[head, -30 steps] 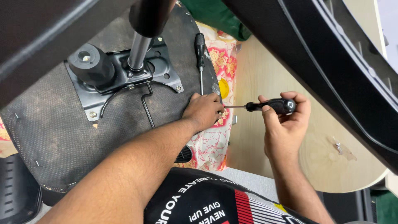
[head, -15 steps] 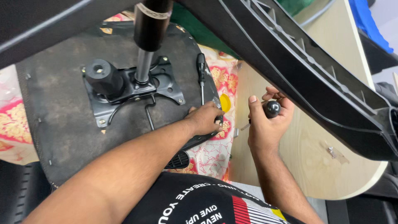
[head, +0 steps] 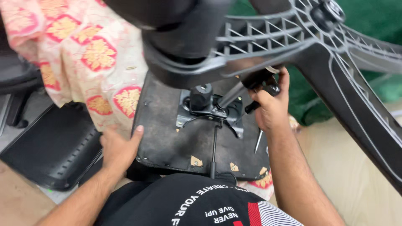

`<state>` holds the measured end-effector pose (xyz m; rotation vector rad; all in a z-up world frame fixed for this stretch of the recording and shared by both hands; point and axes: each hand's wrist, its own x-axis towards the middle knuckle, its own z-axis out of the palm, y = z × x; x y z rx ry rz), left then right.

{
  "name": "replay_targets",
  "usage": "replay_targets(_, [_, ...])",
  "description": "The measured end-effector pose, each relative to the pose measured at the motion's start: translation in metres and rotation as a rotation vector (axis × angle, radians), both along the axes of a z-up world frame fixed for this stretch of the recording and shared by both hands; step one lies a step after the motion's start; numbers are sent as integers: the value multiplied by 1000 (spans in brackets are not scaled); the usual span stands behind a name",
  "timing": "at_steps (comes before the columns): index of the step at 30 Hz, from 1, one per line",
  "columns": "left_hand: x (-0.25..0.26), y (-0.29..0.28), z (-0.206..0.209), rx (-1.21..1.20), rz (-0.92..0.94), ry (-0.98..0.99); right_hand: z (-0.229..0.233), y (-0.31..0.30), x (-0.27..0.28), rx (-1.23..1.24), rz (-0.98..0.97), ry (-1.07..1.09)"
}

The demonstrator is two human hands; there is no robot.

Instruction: The person uses a screwdriver to tighten screws on the underside of an office chair seat, securing the seat to the gas lift and base assembly. The person works methodically around the mounting plate, tightening each screw in turn.

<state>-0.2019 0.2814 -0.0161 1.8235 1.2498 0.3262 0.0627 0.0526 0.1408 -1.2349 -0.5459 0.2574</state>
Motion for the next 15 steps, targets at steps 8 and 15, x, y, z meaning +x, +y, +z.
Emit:
replay_targets(8, [12, -7, -25, -496, -61, -202, -10, -4, 23, -36, 131, 6])
replay_targets(15, [18, -3, -20, -246, -39, -76, 4, 9, 11, 47, 73, 68])
